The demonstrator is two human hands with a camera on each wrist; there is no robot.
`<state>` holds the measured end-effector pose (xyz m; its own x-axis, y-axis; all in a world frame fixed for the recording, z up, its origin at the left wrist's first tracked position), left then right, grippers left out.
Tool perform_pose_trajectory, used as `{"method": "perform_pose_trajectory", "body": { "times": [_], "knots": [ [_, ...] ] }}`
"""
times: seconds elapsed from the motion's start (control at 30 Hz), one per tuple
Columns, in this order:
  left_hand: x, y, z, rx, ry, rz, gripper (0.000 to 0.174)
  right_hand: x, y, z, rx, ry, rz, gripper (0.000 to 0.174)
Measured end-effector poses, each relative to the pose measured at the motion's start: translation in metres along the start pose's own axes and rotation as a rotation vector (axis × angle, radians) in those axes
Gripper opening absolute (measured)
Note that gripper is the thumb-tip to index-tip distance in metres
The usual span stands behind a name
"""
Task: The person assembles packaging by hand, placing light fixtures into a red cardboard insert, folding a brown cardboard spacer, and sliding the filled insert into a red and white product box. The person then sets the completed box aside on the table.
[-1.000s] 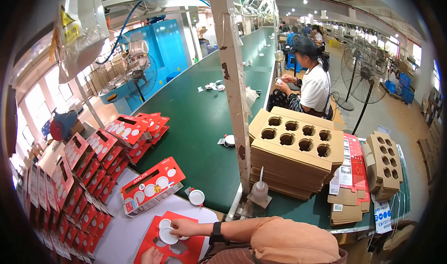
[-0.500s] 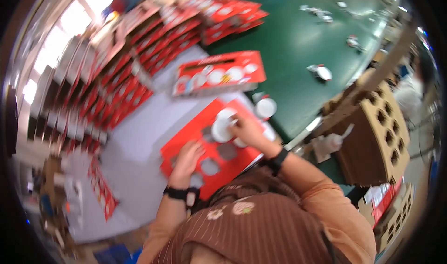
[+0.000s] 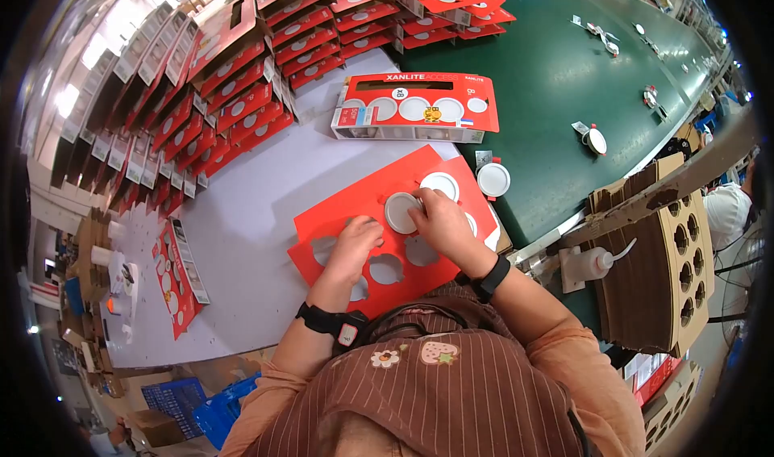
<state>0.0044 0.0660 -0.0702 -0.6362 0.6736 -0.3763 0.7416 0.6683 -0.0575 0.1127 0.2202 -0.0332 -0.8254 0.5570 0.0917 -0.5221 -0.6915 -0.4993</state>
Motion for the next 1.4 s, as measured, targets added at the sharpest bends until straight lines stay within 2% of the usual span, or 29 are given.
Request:
{"method": "perform_pose_trajectory", "body": {
  "times": [0.07, 0.2, 0.27, 0.3, 0.37, 0.4, 0.47, 0.5, 0.57, 0.7, 0.77, 0.8, 0.87, 0.9, 0.97, 1.1, 1.17, 1.23, 1.27, 1.33, 1.4],
  "knots": [
    [0.0, 0.0, 0.001, 0.017, -0.005, -0.023, 0.028, 0.0, 0.003, -0.004, 0.142, 0.086, 0.022, 0.029],
    [0.0, 0.002, -0.003, 0.041, -0.027, -0.024, 0.028, 0.0, 0.003, -0.009, 0.135, 0.11, 0.055, 0.027],
    [0.01, 0.004, 0.005, 0.139, -0.029, -0.064, 0.027, 0.003, 0.009, -0.02, 0.001, -0.019, 0.099, 0.025],
    [0.016, 0.005, 0.007, 0.14, -0.027, -0.065, 0.027, 0.004, 0.01, -0.024, 0.002, -0.021, 0.098, 0.025],
    [0.027, 0.007, 0.012, 0.374, -0.187, -0.024, 0.025, 0.009, 0.013, -0.028, -0.062, -0.062, 0.198, 0.022],
    [0.032, 0.009, 0.015, 0.372, -0.186, -0.028, 0.025, 0.012, 0.014, -0.031, -0.063, -0.066, 0.201, 0.022],
    [0.037, 0.013, 0.019, 0.573, -0.136, -0.02, 0.023, 0.017, 0.017, -0.034, -0.257, -0.165, 0.225, 0.022],
    [0.038, 0.016, 0.021, 0.57, -0.136, -0.028, 0.023, 0.018, 0.016, -0.033, -0.256, -0.172, 0.229, 0.022],
    [0.036, 0.021, 0.023, 0.57, -0.095, -0.202, 0.021, 0.019, 0.013, -0.03, -0.467, -0.172, 0.319, 0.024],
    [0.035, 0.022, 0.017, 0.557, -0.151, -0.168, 0.025, 0.015, 0.018, -0.029, -0.439, -0.194, 0.247, 0.023],
    [0.034, 0.023, 0.012, 0.723, -0.191, -0.112, 0.031, 0.012, 0.029, -0.034, -0.715, -0.138, 0.255, 0.034],
    [0.032, 0.024, 0.01, 0.721, -0.198, -0.114, 0.031, 0.011, 0.031, -0.035, -0.712, -0.139, 0.263, 0.034],
    [0.028, 0.029, 0.007, 0.733, -0.052, -0.241, 0.035, 0.008, 0.033, -0.033, -0.848, -0.216, 0.288, 0.036],
    [0.029, 0.032, 0.012, 0.733, -0.057, -0.239, 0.035, 0.006, 0.035, -0.031, -0.846, -0.214, 0.293, 0.036],
    [0.035, 0.036, 0.019, 0.858, -0.037, -0.398, 0.03, 0.005, 0.037, -0.025, -0.935, -0.252, 0.362, 0.044],
    [0.044, 0.023, 0.028, 0.865, -0.072, -0.27, 0.028, 0.009, 0.026, -0.026, -0.928, -0.267, 0.32, 0.032],
    [0.053, 0.01, 0.045, 0.905, -0.063, -0.387, 0.027, 0.015, -0.005, -0.017, -0.681, -0.199, 0.145, 0.024],
    [0.049, -0.01, 0.03, 0.868, -0.133, -0.324, 0.03, 0.02, -0.046, -0.021, -0.491, -0.118, -0.192, 0.021],
    [0.045, -0.019, 0.024, 0.863, -0.119, -0.389, 0.029, 0.022, -0.064, -0.034, -0.475, -0.019, -0.275, 0.028],
    [0.063, -0.04, 0.047, 0.732, -0.058, -0.364, 0.025, 0.023, -0.088, -0.069, -0.52, 0.197, -0.319, 0.041],
    [0.056, -0.042, 0.023, 0.799, -0.084, -0.382, 0.028, 0.026, -0.094, -0.092, -0.509, 0.401, -0.296, 0.052]
  ]
}}
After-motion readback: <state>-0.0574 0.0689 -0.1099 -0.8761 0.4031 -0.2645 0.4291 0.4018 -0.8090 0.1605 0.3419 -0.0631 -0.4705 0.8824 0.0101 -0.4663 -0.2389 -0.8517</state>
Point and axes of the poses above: each hand's wrist, its own x-axis towards the middle knuckle, its own y-axis out of the palm, z = x × y, the point moved 1 cm from there along x, towards the middle knuckle, and after that the axes turned 13 degrees about x, right-handed, at the moved point
